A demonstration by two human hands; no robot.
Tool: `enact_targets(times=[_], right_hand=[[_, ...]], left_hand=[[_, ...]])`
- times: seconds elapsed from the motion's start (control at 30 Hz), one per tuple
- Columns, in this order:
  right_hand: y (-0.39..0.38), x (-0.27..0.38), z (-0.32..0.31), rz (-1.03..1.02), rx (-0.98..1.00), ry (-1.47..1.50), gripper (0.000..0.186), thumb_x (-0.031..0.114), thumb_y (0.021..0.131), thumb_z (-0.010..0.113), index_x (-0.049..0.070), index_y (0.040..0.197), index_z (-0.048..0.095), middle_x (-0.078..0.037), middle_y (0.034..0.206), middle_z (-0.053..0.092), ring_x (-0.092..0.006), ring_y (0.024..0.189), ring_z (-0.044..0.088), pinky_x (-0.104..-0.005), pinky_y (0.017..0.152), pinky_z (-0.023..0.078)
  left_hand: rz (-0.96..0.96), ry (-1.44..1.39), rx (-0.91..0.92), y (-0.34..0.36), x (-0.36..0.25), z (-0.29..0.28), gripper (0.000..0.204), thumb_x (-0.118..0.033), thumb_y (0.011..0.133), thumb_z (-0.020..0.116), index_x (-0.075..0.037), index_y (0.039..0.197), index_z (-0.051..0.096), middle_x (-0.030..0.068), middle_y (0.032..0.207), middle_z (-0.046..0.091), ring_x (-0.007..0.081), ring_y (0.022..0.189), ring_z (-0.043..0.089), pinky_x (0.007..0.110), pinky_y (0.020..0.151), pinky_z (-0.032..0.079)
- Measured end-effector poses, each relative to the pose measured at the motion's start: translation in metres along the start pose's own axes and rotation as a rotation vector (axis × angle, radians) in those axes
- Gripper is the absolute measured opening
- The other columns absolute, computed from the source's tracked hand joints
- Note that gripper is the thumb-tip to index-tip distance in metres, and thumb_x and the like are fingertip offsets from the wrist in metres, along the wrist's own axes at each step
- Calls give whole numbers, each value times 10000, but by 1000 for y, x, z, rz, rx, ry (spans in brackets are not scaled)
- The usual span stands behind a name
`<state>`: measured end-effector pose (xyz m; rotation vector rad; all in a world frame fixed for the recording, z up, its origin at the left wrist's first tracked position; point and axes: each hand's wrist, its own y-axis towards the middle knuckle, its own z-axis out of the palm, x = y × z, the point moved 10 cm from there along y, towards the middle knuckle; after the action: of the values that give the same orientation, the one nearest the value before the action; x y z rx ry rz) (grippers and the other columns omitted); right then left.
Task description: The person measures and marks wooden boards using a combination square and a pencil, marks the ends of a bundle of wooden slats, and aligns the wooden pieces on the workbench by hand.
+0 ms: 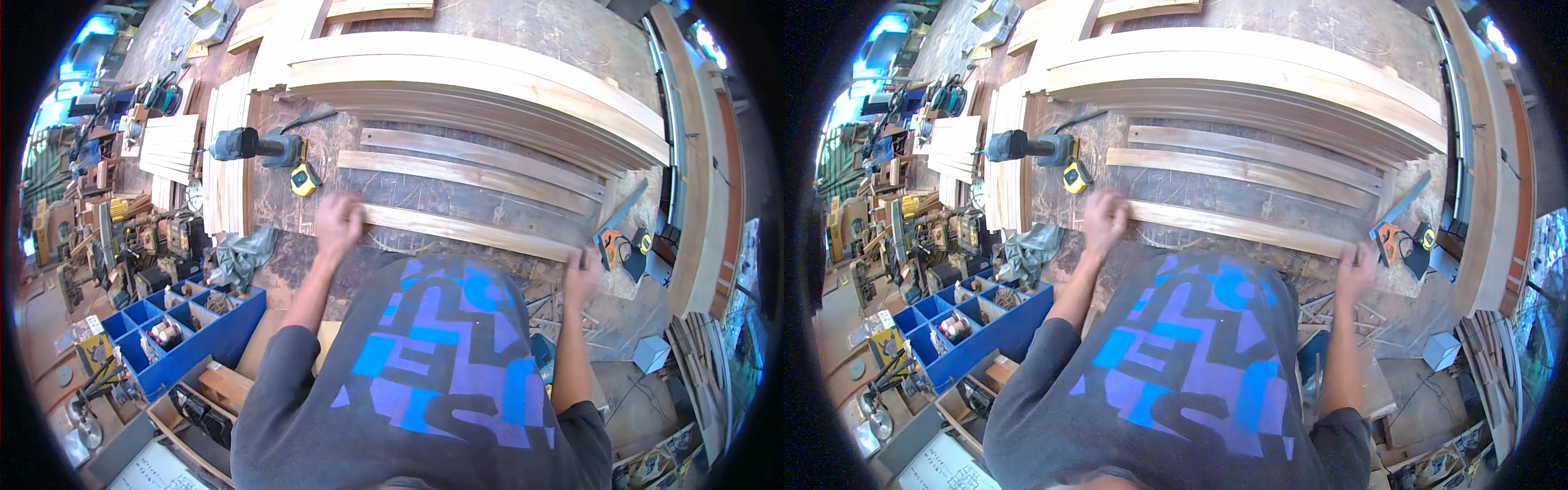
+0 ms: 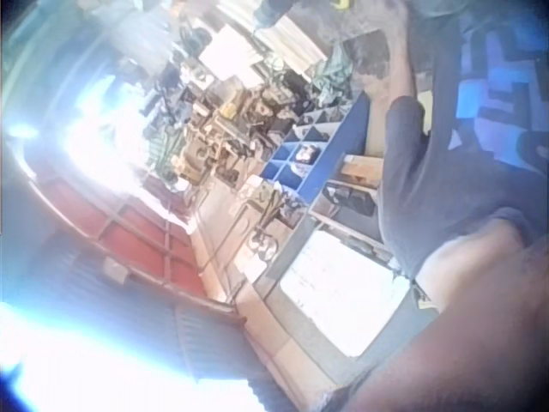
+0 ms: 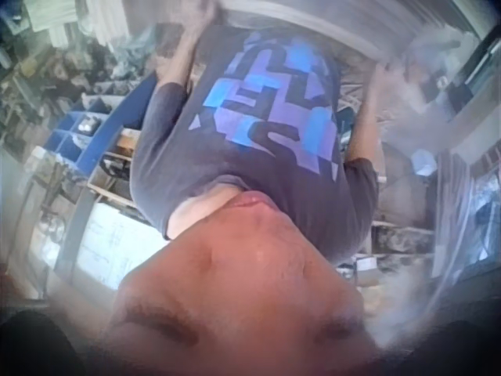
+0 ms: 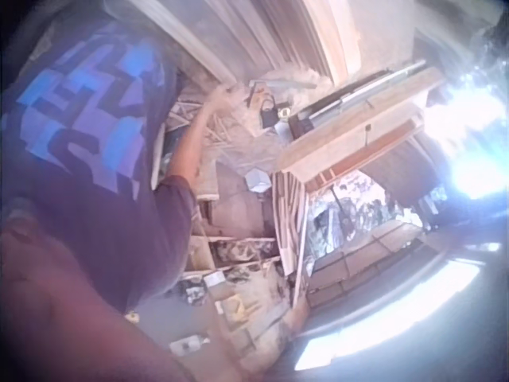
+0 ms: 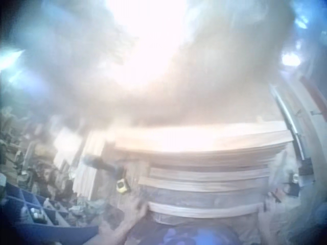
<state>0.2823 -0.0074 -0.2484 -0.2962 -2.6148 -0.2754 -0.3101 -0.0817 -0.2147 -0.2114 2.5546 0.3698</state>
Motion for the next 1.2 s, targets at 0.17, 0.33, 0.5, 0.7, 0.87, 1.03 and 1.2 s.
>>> enact_targets(times=[0.17, 0.33, 0.5, 0.7, 0.87, 1.03, 1.2], right_hand=[[-40, 127, 47, -322, 305, -61, 367, 257, 778, 810, 113, 1103, 720, -97, 1137, 717, -307, 1066, 673, -412, 898, 549], [-65, 216, 74, -782, 419, -64, 516, 324, 713, 823, 120, 1166, 686, -83, 1190, 692, -291, 1118, 627, -437, 897, 554], [-64, 209, 105, -850, 569, -76, 497, 341, 687, 825, 116, 1109, 691, -85, 1128, 694, -285, 1060, 633, -460, 889, 545], [-62, 209, 115, -939, 608, -42, 482, 348, 640, 838, 123, 1038, 685, -71, 983, 676, -278, 1013, 636, -477, 841, 540], [-59, 207, 120, -997, 579, -17, 540, 345, 620, 840, 124, 1091, 694, -52, 987, 669, -256, 963, 630, -431, 761, 555], [-54, 210, 120, -1015, 533, 19, 548, 358, 578, 845, 109, 1040, 687, -42, 938, 648, -249, 959, 630, -400, 769, 556], [-48, 217, 118, -1027, 552, 42, 568, 371, 590, 828, 96, 1066, 683, -47, 952, 638, -249, 959, 620, -406, 794, 537]], left_hand=[[429, -116, 244, 4, -137, 75, 467, -268, 757, 805, -71, 1152, 653, 124, 1216, 661, 344, 1121, 620, 455, 970, 510], [521, -122, 457, -1, -163, 126, 546, -358, 750, 812, -73, 1179, 632, 104, 1104, 639, 323, 1080, 616, 463, 928, 522], [586, -48, 528, -14, -159, 151, 491, -352, 802, 768, -74, 1182, 630, 105, 1054, 626, 318, 1013, 639, 440, 824, 568], [588, -69, 526, -8, -157, 151, 472, -343, 818, 746, -71, 1186, 629, 107, 1055, 628, 311, 995, 648, 436, 816, 573], [559, -72, 554, -5, -154, 157, 492, -330, 796, 755, -64, 1190, 627, 105, 1062, 629, 304, 1001, 648, 430, 815, 575], [583, -81, 552, 0, -159, 157, 510, -313, 780, 758, -57, 1200, 622, 95, 1067, 629, 290, 999, 647, 418, 814, 576], [541, -57, 621, 8, -159, 164, 489, -345, 753, 759, -70, 1131, 615, 89, 1026, 609, 278, 991, 634, 417, 822, 558]])
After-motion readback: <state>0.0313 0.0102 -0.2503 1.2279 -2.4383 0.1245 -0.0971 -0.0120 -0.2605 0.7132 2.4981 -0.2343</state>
